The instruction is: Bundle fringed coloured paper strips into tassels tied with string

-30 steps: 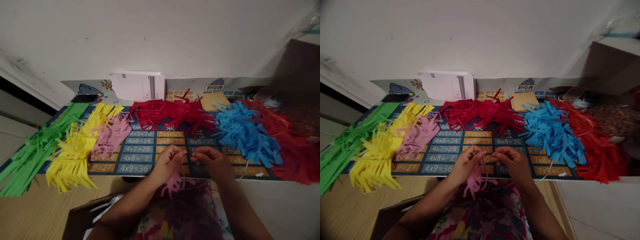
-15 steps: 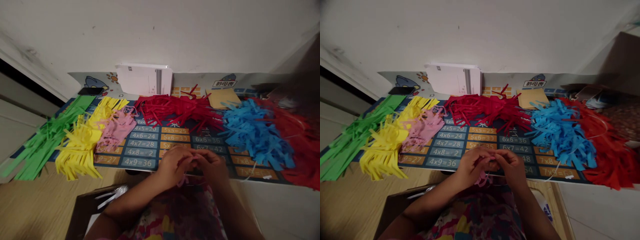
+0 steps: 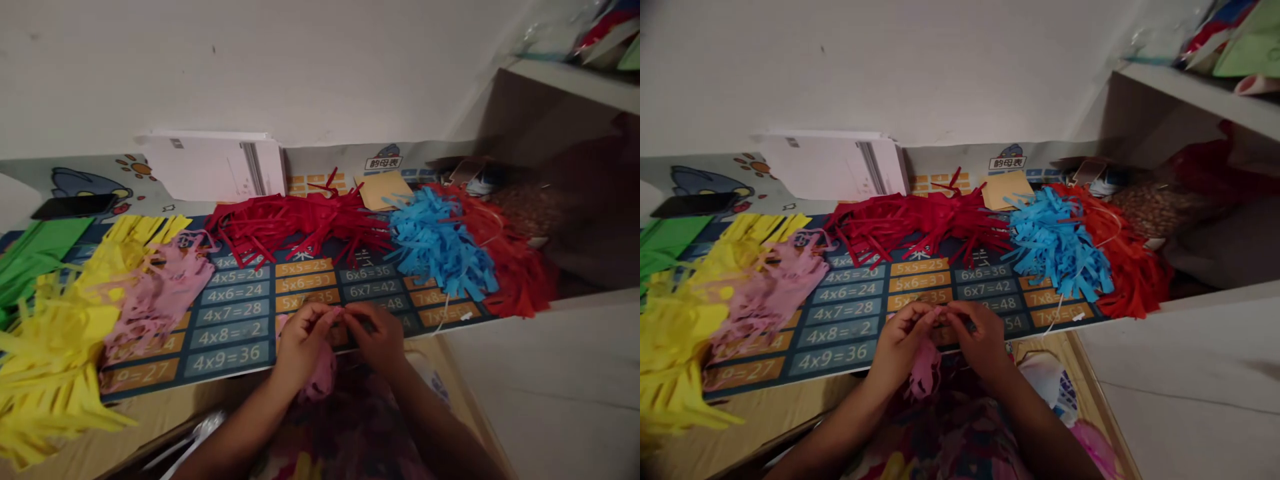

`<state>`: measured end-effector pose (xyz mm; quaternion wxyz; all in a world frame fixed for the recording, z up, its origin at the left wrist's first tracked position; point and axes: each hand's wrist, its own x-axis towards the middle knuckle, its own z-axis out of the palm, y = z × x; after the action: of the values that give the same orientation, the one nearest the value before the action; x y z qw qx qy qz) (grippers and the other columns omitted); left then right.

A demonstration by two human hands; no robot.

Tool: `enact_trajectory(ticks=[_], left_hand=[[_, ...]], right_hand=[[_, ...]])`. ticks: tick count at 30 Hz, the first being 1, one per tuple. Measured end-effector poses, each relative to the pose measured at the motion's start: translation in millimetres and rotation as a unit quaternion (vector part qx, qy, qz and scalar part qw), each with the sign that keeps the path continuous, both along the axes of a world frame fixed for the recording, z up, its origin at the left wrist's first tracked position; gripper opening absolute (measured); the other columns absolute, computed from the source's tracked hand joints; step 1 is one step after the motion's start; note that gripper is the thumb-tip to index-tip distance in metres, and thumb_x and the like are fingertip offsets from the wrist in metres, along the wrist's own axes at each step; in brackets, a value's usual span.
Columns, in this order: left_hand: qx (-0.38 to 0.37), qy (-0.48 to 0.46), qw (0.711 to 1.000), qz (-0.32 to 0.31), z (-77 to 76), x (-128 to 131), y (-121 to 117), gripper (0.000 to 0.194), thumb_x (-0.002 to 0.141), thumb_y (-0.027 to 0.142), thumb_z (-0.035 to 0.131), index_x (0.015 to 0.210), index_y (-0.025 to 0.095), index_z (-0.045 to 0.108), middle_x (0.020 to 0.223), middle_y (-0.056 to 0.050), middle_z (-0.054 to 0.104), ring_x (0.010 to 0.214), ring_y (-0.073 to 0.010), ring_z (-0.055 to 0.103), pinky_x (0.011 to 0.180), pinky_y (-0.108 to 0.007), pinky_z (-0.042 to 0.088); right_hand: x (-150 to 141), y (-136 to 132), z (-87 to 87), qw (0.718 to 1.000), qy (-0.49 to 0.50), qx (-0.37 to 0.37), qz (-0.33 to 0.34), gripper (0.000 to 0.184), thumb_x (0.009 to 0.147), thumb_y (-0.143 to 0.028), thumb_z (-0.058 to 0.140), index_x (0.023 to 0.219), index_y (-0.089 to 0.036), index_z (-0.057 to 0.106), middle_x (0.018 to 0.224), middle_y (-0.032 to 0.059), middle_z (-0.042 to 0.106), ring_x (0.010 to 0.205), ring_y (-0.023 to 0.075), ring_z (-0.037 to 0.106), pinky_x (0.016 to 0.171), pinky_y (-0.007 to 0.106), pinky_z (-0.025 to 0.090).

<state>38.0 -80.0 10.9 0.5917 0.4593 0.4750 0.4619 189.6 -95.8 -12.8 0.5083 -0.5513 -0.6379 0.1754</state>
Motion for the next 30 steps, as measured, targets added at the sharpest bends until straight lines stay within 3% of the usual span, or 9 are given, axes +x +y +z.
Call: enact_trajectory(ticks=[8,14,20,26,28,30], left_hand=[[-0.131,-0.101,0.986,-0.001,0.0,0,6,0.035,0.066,0.045,0.087,0.075,0.016,0.07,0.073,0.0,0.068,0.066,-0.0102,0.06,0.062,-0.019,0.048],[-0.132,-0.108,0.985,0.004,0.5,0,5,0.035,0.065,0.045,0.088,0.074,0.016,0.07,0.074,-0.002,0.07,0.068,-0.0124,0.063,0.066,-0.022,0.052],[-0.13,-0.104,0.986,-0.002,0.1,0,4,0.034,0.067,0.047,0.086,0.074,0.018,0.071,0.078,-0.003,0.074,0.071,-0.0139,0.066,0.068,-0.024,0.053],[-0.072,-0.047,0.996,-0.02,-2.4,1,2,0.036,0.075,0.052,0.079,0.077,0.017,0.072,0.078,-0.006,0.075,0.07,-0.0161,0.066,0.066,-0.026,0.051],[-0.01,0.02,0.999,-0.03,-0.8,-2,3,0.03,0.084,0.048,0.071,0.08,0.018,0.073,0.079,-0.006,0.075,0.067,-0.0155,0.064,0.063,-0.026,0.049],[0.098,0.115,0.988,-0.04,3.2,-7,5,0.021,0.091,0.037,0.065,0.084,0.019,0.075,0.08,-0.005,0.075,0.071,-0.0162,0.065,0.066,-0.027,0.049]], right_hand=[[8,0,-4.2,0.997,-0.047,0.029,0.059,0.018,0.094,-0.027,0.063,0.102,-0.032,0.079,0.086,0.0007,0.079,0.075,0.0175,0.074,0.066,0.027,0.057],[7,2,0.2,0.997,0.057,0.012,0.056,0.013,0.089,-0.027,0.07,0.093,-0.03,0.081,0.08,0.0018,0.076,0.072,0.0166,0.071,0.064,0.027,0.057],[6,1,-4.0,0.997,0.073,0.008,0.039,0.011,0.086,-0.023,0.072,0.09,-0.029,0.081,0.078,0.0015,0.076,0.072,0.0169,0.071,0.066,0.028,0.058],[11,-1,-6.7,0.995,0.099,-0.011,0.025,0.01,0.083,-0.023,0.073,0.083,-0.029,0.08,0.076,0.0012,0.075,0.069,0.0175,0.07,0.064,0.029,0.057],[14,0,-6.2,0.99,0.14,-0.023,0.019,0.009,0.08,-0.022,0.074,0.078,-0.029,0.079,0.074,0.0007,0.074,0.068,0.0174,0.069,0.062,0.028,0.056],[16,0,-5.9,0.983,0.174,-0.047,0.035,0.01,0.081,-0.022,0.073,0.075,-0.028,0.079,0.074,0.0008,0.073,0.069,0.0175,0.068,0.061,0.028,0.056]])
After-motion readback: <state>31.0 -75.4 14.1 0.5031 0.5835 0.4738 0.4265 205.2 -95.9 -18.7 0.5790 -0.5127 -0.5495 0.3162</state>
